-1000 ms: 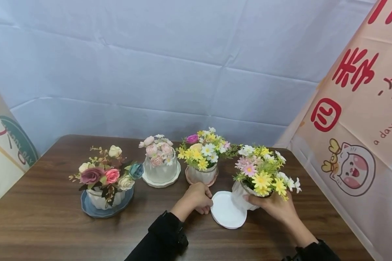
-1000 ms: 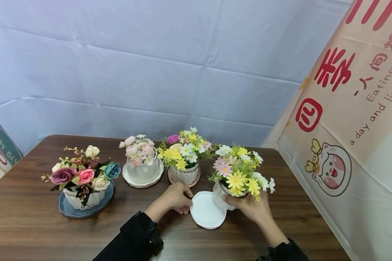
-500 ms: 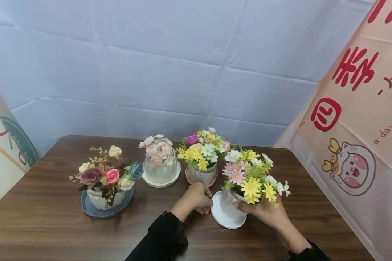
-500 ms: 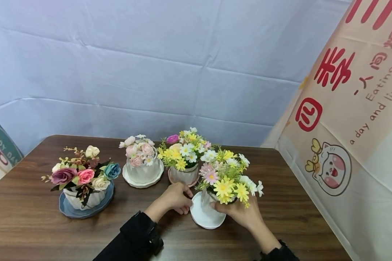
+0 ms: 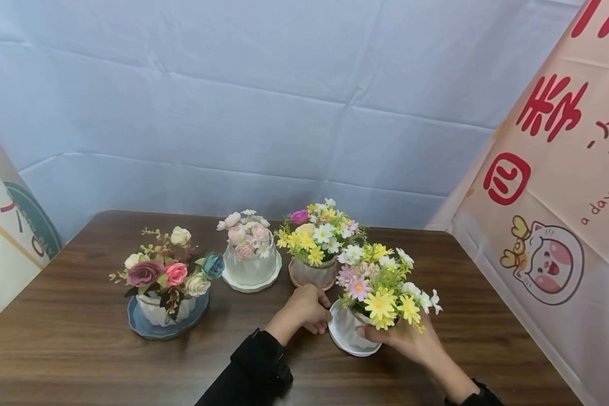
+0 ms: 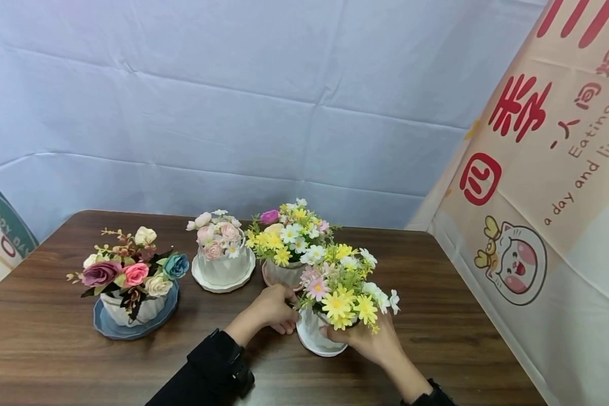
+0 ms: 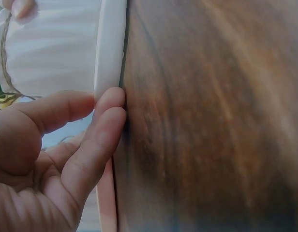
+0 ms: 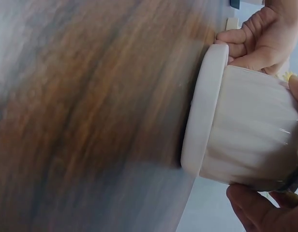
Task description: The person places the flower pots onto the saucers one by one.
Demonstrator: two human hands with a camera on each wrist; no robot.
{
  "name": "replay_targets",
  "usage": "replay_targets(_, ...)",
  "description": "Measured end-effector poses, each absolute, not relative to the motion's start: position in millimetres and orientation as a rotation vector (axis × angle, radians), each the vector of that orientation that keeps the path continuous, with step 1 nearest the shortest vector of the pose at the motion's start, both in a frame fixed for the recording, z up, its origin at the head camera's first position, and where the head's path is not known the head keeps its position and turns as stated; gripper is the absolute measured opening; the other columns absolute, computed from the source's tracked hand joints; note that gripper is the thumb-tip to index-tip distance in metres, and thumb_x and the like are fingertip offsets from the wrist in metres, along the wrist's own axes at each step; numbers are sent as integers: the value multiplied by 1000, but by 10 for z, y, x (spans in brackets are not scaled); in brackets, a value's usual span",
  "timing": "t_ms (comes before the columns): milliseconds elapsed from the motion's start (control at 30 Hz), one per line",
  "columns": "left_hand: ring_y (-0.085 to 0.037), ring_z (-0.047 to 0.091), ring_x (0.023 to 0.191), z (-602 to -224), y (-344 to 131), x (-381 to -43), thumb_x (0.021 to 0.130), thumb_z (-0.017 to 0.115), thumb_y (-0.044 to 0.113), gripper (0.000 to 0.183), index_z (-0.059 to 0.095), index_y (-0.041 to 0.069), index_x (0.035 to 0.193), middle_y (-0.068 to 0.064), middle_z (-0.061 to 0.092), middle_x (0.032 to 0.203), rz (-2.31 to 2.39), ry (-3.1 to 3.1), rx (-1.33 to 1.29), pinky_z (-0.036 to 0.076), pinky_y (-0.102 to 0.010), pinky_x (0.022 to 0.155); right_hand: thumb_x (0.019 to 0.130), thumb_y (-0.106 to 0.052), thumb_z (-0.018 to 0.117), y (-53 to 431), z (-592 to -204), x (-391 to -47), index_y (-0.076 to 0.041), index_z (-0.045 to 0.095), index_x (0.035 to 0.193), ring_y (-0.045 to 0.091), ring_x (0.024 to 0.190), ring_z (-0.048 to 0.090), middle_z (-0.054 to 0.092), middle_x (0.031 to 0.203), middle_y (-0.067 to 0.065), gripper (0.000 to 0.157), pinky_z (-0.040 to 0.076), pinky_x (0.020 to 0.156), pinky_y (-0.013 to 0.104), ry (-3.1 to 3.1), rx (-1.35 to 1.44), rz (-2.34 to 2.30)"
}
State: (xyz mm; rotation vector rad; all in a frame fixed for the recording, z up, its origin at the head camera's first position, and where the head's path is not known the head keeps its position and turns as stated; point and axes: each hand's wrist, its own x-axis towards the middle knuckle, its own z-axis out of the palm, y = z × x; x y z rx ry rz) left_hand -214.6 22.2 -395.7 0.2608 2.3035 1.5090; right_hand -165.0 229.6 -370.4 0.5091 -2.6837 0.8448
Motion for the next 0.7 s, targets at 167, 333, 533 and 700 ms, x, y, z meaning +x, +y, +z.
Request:
replay_targets(167,-24,62,47,-3973,229,-2144,78,65,-7,7,63,-4,83,-11,59,51,1508,2319,266,51,-31,42,59,-44,85,2260,-3728,-1640,-7,53,121,21,99,57,60,110,1,78,49,80,42,-2691,538,853)
replay_targets(333,-23,61,46,-3985,242,-2136,78,65,-7,7,63,-1,81,-12,59,51,1506,2330,257,51,-31,42,59,-46,85,2245,-3765,-1640,-6,54,120,22,100,57,59,111,2,80,49,81,41,-2737,529,811)
replay_targets(533,-24,61,47,-3971,231,-2120,79,64,-8,8,64,-3,84,-12,59,51,1503,2330,262,51,-31,42,63,-44,83,2246,-3764,-1646,-4,51,124,27,106,54,57,116,6,79,46,87,46,-2782,568,853)
replay_targets(700,-26,62,49,-3958,223,-2115,78,64,-8,7,63,-2,82,-13,59,52,1518,2302,264,52,-32,43,64,-39,83,2259,-3744,-1654,0,50,124,29,107,54,58,117,8,79,45,87,48,-2803,587,899)
